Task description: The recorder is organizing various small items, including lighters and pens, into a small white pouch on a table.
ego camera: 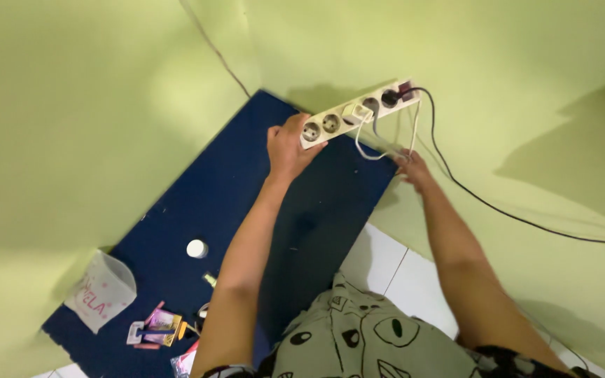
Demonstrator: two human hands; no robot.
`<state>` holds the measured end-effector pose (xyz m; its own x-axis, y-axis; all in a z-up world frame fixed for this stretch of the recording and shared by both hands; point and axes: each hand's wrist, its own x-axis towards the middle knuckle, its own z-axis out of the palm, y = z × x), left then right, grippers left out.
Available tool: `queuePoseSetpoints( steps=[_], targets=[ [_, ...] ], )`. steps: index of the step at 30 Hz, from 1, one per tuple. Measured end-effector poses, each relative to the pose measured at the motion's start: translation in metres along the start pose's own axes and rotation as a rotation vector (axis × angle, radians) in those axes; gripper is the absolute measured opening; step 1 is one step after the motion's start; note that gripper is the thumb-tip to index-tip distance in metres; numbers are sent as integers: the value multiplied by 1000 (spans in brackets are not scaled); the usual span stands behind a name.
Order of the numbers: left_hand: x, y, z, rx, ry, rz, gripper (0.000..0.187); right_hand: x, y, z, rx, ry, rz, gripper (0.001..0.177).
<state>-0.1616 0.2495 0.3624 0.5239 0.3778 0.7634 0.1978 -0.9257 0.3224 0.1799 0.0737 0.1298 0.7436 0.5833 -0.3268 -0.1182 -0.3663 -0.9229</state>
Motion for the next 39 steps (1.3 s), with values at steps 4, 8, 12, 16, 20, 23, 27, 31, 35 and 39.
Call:
queuePoseSetpoints(
  steps=[4, 8, 12, 16, 20, 23, 27, 31, 35, 39],
  targets=[
    [1, 1, -11, -34, 26, -83, 63, 31, -25, -7, -32, -132, 22, 50],
    [7, -9, -13, 46, 115, -111, 65, 22, -73, -2, -105, 103, -177, 48],
    [1, -18, -13, 110, 99, -96, 63, 26, -62, -5, -493, 166, -467, 62],
    [-10, -29, 5, 159, 40, -86, 62, 13, -66, -2, -932, 187, -415, 51],
    [-19, -41, 26, 151, -5, -128, 66, 31, -36, -4, -876, 180, -244, 42],
    [-29, -51, 44, 161, -22, -174, 66, 65, -2, -6, -847, 116, -407, 55],
    [-42, -62, 64, 162, -65, -322, 69, 84, 23, -4, -763, -87, -369, 76],
    [-65, -89, 92, 156, -86, -394, 70, 77, 2, 10, -1038, -227, -565, 37],
    [-85, -116, 112, 132, -116, -510, 73, 19, -80, 38, -1035, -29, -527, 21],
    [-93, -122, 116, 114, -269, -669, 71, 15, -108, 73, -872, 12, -767, 16]
  ],
)
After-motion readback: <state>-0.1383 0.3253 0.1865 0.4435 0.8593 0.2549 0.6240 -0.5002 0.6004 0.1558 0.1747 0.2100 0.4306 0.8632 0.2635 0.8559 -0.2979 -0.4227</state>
